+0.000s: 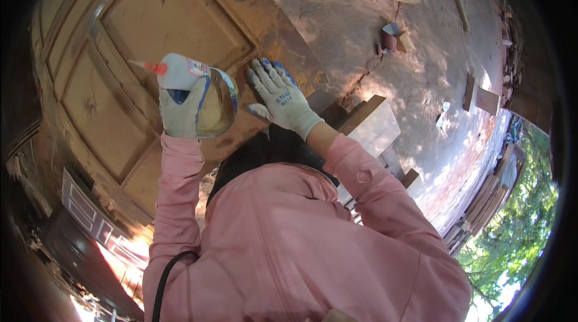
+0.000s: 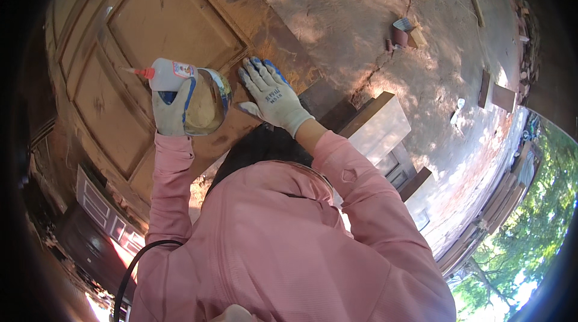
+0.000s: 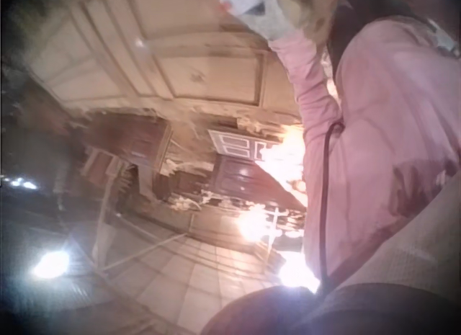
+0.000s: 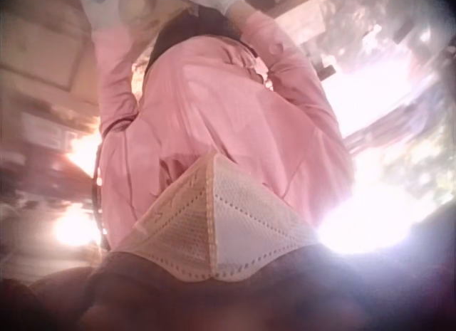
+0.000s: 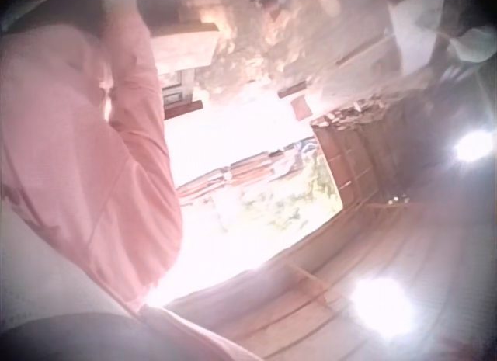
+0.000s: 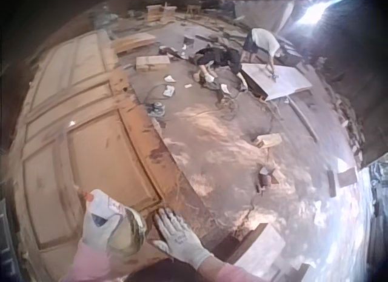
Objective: The person applies glue from a bottle into the seams of a wooden door panel and spreads it with gloved fingers. They move along the door, repeating the application and spreading on multiple seams.
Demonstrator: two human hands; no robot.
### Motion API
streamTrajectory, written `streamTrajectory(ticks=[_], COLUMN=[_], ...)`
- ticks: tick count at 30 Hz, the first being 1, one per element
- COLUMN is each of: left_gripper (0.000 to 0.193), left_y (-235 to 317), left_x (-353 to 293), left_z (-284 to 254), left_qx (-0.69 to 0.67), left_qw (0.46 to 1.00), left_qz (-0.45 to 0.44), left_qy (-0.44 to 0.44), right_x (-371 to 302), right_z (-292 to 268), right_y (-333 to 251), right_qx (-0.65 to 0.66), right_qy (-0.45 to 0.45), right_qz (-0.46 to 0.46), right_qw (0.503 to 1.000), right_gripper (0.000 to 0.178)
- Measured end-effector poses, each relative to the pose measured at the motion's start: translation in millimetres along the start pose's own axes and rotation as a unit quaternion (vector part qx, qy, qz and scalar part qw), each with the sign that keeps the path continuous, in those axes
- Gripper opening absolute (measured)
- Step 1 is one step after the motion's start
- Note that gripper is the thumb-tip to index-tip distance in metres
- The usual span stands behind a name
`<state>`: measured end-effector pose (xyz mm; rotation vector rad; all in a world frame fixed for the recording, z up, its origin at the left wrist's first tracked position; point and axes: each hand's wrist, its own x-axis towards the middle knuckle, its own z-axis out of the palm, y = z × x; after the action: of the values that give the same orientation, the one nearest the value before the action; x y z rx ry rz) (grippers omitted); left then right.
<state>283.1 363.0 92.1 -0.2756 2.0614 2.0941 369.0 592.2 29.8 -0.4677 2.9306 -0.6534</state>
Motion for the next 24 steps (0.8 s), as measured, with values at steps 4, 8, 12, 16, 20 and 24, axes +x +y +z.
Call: streamTrajectory(ticks=[4, 8, 12, 16, 20, 24], left_gripper=[0.072, 0.073, 0.074, 0.073, 0.073, 0.073], left_y=[0, -3, 3, 11, 12, 15], left_x=[2, 3, 0, -1, -2, -11], left_z=[-14, -24, -31, -30, -32, -36], left_qx=[0.024, 0.033, 0.016, 0.06, 0.08, 0.049], left_qw=[0.999, 0.999, 1.0, 0.997, 0.995, 0.998], left_qz=[0.041, 0.035, 0.021, 0.033, 0.028, 0.013], left_qy=[-0.016, -0.01, -0.011, -0.024, -0.046, -0.031], right_x=[17, 22, -11, 27, 26, -28], right_z=[-5, 8, 8, -4, 11, 9], right_y=[20, 0, -10, 23, -6, -19], right_qx=[-0.063, -0.092, -0.046, -0.1, -0.092, -0.042], right_qy=[0.013, 0.043, -0.019, 0.057, 0.063, 0.005], right_qz=[0.054, 0.132, 0.08, 0.165, 0.158, 0.113], right_qw=[0.996, 0.986, 0.996, 0.979, 0.981, 0.993], right_gripper=[0.08, 0.081, 0.083, 0.081, 0.079, 0.08])
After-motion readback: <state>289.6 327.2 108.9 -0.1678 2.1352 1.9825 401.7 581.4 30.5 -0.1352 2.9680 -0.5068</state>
